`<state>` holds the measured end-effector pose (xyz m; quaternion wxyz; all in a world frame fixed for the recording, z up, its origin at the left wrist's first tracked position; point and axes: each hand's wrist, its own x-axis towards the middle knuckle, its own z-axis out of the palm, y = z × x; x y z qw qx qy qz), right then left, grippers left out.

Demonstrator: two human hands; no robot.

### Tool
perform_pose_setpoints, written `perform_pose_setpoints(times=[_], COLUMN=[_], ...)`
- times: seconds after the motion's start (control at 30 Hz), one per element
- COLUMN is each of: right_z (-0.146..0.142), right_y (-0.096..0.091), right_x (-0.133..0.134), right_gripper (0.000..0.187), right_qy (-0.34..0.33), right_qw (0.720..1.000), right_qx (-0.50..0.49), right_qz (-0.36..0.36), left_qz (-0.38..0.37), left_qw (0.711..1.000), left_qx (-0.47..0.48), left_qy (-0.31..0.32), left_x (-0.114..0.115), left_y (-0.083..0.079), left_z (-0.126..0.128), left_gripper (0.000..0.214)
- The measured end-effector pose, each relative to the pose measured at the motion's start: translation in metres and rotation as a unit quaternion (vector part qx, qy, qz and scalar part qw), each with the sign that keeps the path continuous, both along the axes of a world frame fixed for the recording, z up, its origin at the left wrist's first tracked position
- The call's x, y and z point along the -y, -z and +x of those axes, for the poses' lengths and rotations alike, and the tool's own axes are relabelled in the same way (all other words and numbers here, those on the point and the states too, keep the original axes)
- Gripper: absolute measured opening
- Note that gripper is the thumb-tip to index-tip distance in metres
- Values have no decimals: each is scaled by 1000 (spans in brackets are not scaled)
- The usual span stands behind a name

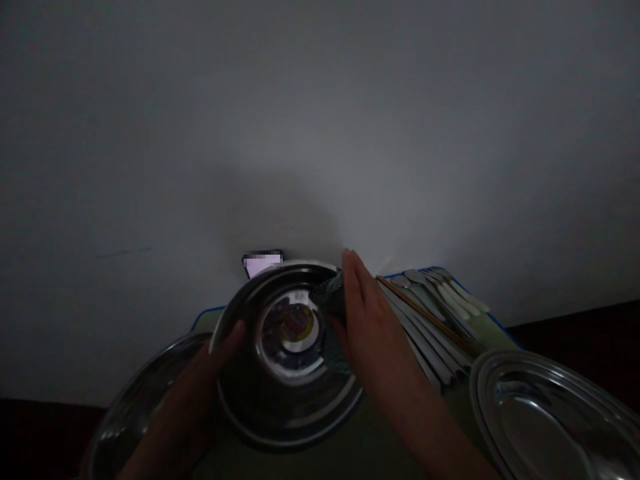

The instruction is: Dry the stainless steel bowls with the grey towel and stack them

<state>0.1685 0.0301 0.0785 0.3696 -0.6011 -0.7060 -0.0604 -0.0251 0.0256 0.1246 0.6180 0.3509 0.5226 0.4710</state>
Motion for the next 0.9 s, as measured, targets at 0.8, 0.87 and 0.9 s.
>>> perform_pose_setpoints(times=[0.8,0.87,0.9], right_z=[-6,-8,-10], right_y=[-2,0,1], right_x=[1,1,2], right_gripper=[59,63,67], right_qy=[-6,-27,-35], right_qw=[995,993,993], right_qx=[-101,-111,-114], right_qz=[16,9,7], left_qz=[-66,-37,-22], left_qw=[986,990,992], left_qx=[110,78,62], left_qy=[-107,-108,-108], left_x=[-6,-4,-3], left_y=[-14,-15,-15], left_z=[8,6,4], left_gripper=[31,33,34])
